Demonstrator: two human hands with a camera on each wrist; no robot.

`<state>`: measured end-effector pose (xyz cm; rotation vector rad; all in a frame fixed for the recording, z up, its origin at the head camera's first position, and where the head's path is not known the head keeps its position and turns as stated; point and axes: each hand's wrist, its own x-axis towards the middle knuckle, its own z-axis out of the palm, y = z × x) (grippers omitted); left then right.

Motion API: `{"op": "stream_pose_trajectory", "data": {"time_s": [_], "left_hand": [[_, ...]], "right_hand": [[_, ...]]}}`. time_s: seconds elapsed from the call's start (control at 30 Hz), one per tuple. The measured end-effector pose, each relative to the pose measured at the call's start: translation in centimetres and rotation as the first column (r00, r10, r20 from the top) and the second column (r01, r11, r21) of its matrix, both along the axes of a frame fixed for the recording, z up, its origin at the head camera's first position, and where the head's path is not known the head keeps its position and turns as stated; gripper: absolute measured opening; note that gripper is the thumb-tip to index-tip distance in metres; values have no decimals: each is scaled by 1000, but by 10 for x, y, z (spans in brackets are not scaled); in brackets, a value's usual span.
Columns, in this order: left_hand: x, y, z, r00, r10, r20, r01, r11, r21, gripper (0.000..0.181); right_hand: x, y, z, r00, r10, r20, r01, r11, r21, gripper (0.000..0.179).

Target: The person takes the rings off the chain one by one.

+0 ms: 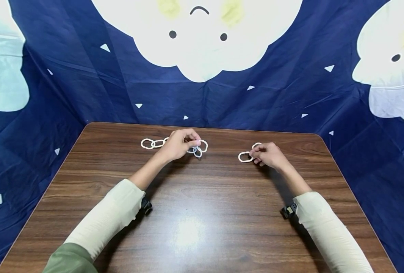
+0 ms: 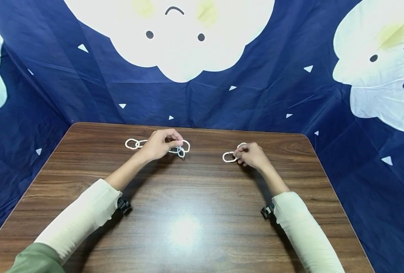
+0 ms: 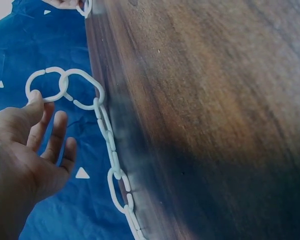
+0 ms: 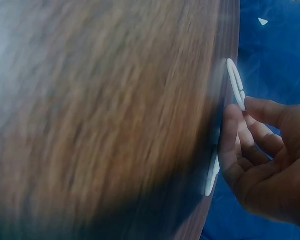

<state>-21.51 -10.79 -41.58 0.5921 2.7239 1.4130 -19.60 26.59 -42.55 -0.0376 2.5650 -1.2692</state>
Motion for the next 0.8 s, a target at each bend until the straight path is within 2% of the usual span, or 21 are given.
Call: {"op": "stream_pose_trajectory", "data": {"time_s": [0.4,0.63,0.8], "left_hand": [[-1,0,1,1000,-3,7,3,1000,2,4],[-1,0,1,1000,-1,0,1,1000,2,6],[0,-1,3,1000,-4,-3,4,1000,0,6]], "right_hand": [[1,13,-1,999,-50,10,49,995,92,20],[1,18,-3,997,-81,-11,82,986,147,20],[1,19,-2,996,-89,-7,89,985,148,20]]}}
